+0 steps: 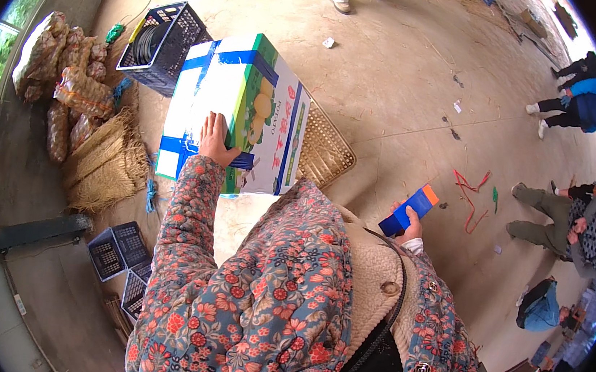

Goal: The person unties a stack of flat cardboard boxes, takes one, and folds it into a box shape. They then use a handheld tape dispenser to apply blue tape along the seams to secure the box.

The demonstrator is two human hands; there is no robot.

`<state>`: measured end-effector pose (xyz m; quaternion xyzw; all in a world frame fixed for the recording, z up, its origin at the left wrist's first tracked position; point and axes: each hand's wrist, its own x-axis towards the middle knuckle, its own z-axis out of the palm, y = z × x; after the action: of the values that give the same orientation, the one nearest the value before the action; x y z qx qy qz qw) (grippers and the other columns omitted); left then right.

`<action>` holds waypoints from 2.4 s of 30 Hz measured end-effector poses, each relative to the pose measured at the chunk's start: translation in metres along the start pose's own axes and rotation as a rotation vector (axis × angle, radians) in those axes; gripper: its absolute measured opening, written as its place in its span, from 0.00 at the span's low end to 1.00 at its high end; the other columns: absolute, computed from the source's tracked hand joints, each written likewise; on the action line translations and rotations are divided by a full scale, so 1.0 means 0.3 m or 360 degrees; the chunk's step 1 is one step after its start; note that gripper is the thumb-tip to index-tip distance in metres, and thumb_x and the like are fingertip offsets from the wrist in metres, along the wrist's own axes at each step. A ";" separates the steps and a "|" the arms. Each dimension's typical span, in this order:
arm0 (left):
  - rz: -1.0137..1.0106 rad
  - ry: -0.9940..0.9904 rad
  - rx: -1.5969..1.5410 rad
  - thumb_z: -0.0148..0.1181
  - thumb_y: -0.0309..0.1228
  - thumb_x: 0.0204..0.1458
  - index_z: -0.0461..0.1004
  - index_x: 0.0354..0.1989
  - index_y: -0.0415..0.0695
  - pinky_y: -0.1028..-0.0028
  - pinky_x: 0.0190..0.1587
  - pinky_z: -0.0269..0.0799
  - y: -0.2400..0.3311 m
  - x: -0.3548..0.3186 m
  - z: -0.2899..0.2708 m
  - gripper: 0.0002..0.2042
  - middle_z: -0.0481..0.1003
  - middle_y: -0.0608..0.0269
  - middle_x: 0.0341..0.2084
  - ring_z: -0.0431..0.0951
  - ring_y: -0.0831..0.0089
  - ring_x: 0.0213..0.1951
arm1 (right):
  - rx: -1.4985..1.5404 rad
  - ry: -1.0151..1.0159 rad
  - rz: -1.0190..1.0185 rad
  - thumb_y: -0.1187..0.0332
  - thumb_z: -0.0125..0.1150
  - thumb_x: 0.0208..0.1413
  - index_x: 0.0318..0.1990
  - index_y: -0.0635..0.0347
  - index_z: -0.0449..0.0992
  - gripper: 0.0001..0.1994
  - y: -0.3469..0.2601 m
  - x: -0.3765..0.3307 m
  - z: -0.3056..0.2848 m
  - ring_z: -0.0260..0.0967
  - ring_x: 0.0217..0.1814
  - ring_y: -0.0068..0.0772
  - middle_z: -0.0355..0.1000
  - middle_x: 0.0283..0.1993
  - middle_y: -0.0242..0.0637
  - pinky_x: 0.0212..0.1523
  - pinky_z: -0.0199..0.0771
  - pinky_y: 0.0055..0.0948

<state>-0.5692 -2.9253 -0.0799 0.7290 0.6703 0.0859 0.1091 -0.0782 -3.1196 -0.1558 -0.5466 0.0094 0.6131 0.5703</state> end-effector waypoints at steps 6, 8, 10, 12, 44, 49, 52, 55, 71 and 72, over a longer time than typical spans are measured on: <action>0.0023 -0.0026 -0.0091 0.67 0.38 0.34 0.45 0.65 0.37 0.57 0.66 0.41 -0.023 0.010 0.018 0.48 0.45 0.39 0.64 0.43 0.47 0.66 | 0.0000 0.0006 -0.0014 0.61 0.56 0.53 0.51 0.59 0.67 0.19 -0.029 0.070 -0.053 0.69 0.49 0.36 0.72 0.47 0.40 0.50 0.68 0.37; 0.0044 0.0005 -0.0087 0.67 0.38 0.35 0.45 0.65 0.37 0.57 0.65 0.42 -0.034 0.014 0.040 0.48 0.45 0.38 0.64 0.43 0.47 0.66 | 0.0012 0.0050 -0.0051 0.63 0.57 0.52 0.47 0.66 0.68 0.18 -0.032 0.082 -0.055 0.70 0.47 0.40 0.72 0.46 0.45 0.51 0.68 0.37; 0.0044 0.0034 -0.0095 0.67 0.38 0.34 0.46 0.64 0.36 0.57 0.65 0.43 -0.065 0.011 0.078 0.48 0.45 0.38 0.64 0.44 0.47 0.66 | 0.0013 0.0036 -0.0071 0.64 0.57 0.52 0.45 0.69 0.70 0.17 -0.032 0.083 -0.050 0.71 0.46 0.41 0.73 0.45 0.46 0.50 0.69 0.36; 0.0202 0.0166 -0.0121 0.68 0.38 0.34 0.47 0.63 0.35 0.57 0.64 0.45 -0.115 0.015 0.134 0.48 0.47 0.38 0.63 0.45 0.47 0.65 | -0.0064 0.0005 -0.0041 0.63 0.56 0.52 0.44 0.68 0.71 0.17 -0.029 0.074 -0.041 0.72 0.46 0.40 0.74 0.44 0.45 0.50 0.69 0.36; 0.0685 0.0803 0.0383 0.36 0.74 0.41 0.66 0.54 0.47 0.55 0.56 0.61 0.396 -0.049 0.504 0.45 0.66 0.43 0.53 0.64 0.51 0.57 | -0.0346 0.0576 -0.0297 0.58 0.62 0.47 0.39 0.62 0.78 0.17 0.070 0.113 -0.346 0.73 0.37 0.29 0.77 0.38 0.35 0.42 0.72 0.26; 0.0657 0.0523 0.0223 0.44 0.69 0.38 0.61 0.57 0.46 0.54 0.58 0.56 0.380 -0.041 0.514 0.44 0.61 0.42 0.56 0.60 0.49 0.59 | -0.0449 0.0547 -0.0264 0.51 0.66 0.38 0.42 0.65 0.76 0.28 0.050 0.109 -0.342 0.74 0.37 0.35 0.76 0.38 0.42 0.41 0.73 0.29; 0.0655 0.0470 0.0183 0.50 0.67 0.36 0.58 0.59 0.45 0.53 0.59 0.54 0.371 -0.036 0.512 0.46 0.57 0.41 0.58 0.57 0.48 0.60 | -0.0485 0.0526 -0.0274 0.47 0.68 0.34 0.42 0.67 0.75 0.33 0.040 0.105 -0.337 0.74 0.38 0.38 0.75 0.39 0.46 0.41 0.73 0.31; 0.0659 0.0432 0.0142 0.55 0.64 0.33 0.54 0.61 0.44 0.53 0.60 0.51 0.356 -0.026 0.517 0.48 0.54 0.40 0.59 0.54 0.47 0.61 | -0.0472 0.0523 -0.0308 0.46 0.68 0.34 0.42 0.67 0.76 0.33 0.033 0.109 -0.331 0.74 0.38 0.38 0.75 0.38 0.46 0.41 0.73 0.30; 0.0618 0.0340 0.0075 0.68 0.52 0.29 0.46 0.65 0.42 0.51 0.64 0.44 0.348 -0.018 0.528 0.54 0.47 0.39 0.63 0.48 0.45 0.64 | -0.0409 0.0567 -0.0276 0.60 0.64 0.46 0.40 0.65 0.77 0.18 0.040 0.111 -0.333 0.74 0.37 0.30 0.77 0.38 0.38 0.42 0.73 0.27; 0.0618 0.0340 0.0072 0.68 0.52 0.29 0.46 0.65 0.42 0.51 0.64 0.44 0.356 -0.020 0.522 0.54 0.47 0.39 0.63 0.48 0.45 0.64 | -0.0385 0.0551 -0.0302 0.56 0.66 0.42 0.40 0.66 0.76 0.22 0.044 0.113 -0.340 0.74 0.37 0.32 0.76 0.38 0.40 0.41 0.73 0.28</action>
<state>-0.4247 -2.9465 -0.2009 0.8335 0.5268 0.1669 0.0025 -0.0121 -3.1657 -0.2279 -0.7065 -0.0178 0.4505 0.5456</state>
